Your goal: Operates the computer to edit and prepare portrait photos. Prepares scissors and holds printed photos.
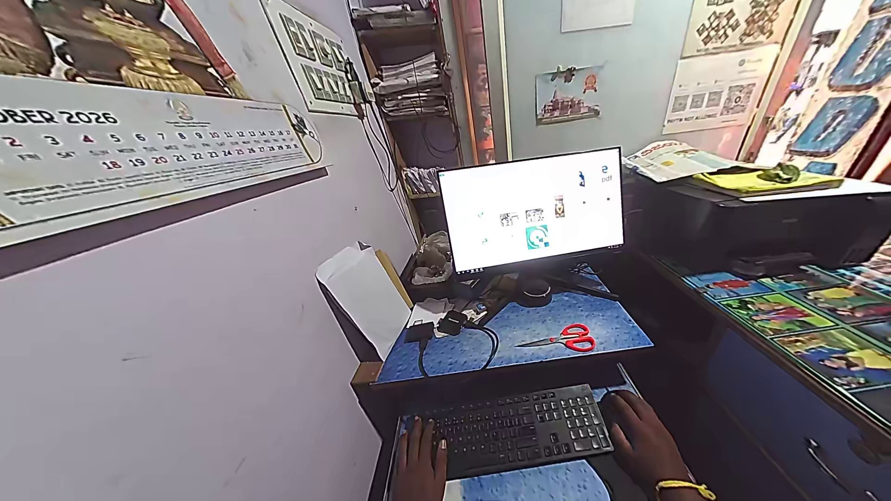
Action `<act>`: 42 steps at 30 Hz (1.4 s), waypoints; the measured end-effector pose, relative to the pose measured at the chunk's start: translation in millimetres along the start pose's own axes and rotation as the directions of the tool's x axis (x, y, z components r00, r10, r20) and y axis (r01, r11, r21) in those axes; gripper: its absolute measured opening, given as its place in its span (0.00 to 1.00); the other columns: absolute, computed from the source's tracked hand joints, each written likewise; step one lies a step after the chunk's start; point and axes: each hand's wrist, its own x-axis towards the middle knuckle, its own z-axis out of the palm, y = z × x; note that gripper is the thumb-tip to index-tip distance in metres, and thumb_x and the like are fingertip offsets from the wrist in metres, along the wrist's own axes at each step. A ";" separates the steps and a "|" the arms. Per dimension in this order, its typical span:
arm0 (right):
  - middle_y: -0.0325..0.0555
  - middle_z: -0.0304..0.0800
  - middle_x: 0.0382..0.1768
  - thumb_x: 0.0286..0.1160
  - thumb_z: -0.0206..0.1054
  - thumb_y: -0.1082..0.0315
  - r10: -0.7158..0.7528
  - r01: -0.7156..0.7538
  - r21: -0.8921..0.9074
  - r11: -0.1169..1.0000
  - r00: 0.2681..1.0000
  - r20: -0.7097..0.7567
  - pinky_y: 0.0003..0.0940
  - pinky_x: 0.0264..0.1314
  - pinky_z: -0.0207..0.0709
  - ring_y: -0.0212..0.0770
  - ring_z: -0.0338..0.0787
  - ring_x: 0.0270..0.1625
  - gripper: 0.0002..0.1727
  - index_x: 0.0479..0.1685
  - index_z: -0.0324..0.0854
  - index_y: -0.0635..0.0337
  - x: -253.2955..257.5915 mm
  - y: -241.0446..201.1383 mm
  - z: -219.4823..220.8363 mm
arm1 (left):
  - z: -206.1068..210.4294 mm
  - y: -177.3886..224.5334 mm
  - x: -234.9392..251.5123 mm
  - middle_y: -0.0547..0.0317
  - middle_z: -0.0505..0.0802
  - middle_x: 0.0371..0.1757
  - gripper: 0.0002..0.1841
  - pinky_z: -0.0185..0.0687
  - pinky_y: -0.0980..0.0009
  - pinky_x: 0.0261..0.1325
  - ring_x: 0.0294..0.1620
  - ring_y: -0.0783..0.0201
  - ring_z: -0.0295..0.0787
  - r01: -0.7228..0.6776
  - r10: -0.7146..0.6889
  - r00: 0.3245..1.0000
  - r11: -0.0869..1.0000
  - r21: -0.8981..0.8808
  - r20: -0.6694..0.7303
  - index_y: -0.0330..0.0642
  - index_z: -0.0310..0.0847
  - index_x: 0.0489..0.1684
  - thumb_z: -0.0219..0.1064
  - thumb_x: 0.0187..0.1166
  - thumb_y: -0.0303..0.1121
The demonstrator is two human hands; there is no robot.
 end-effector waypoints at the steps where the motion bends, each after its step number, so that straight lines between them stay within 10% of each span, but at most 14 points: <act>1: 0.50 0.85 0.73 0.68 0.60 0.54 0.017 -0.017 -0.013 1.000 1.000 -0.009 0.51 0.78 0.76 0.53 0.82 0.77 0.27 0.66 0.87 0.52 0.8 -1.4 -0.6 | 0.0 -0.1 -0.1 0.43 0.71 0.88 0.33 0.57 0.42 0.88 0.88 0.35 0.62 -0.003 0.003 1.000 1.000 -0.001 -0.004 0.45 0.76 0.81 0.43 0.88 0.55; 42: 0.54 0.77 0.81 0.72 0.59 0.54 0.024 -0.026 0.033 0.999 0.998 0.056 0.54 0.83 0.70 0.55 0.75 0.84 0.30 0.75 0.82 0.53 0.4 3.9 4.7 | 3.5 -0.6 0.6 0.47 0.72 0.88 0.34 0.59 0.42 0.87 0.89 0.38 0.63 0.031 -0.031 0.999 0.999 -0.008 -0.017 0.50 0.76 0.81 0.41 0.87 0.58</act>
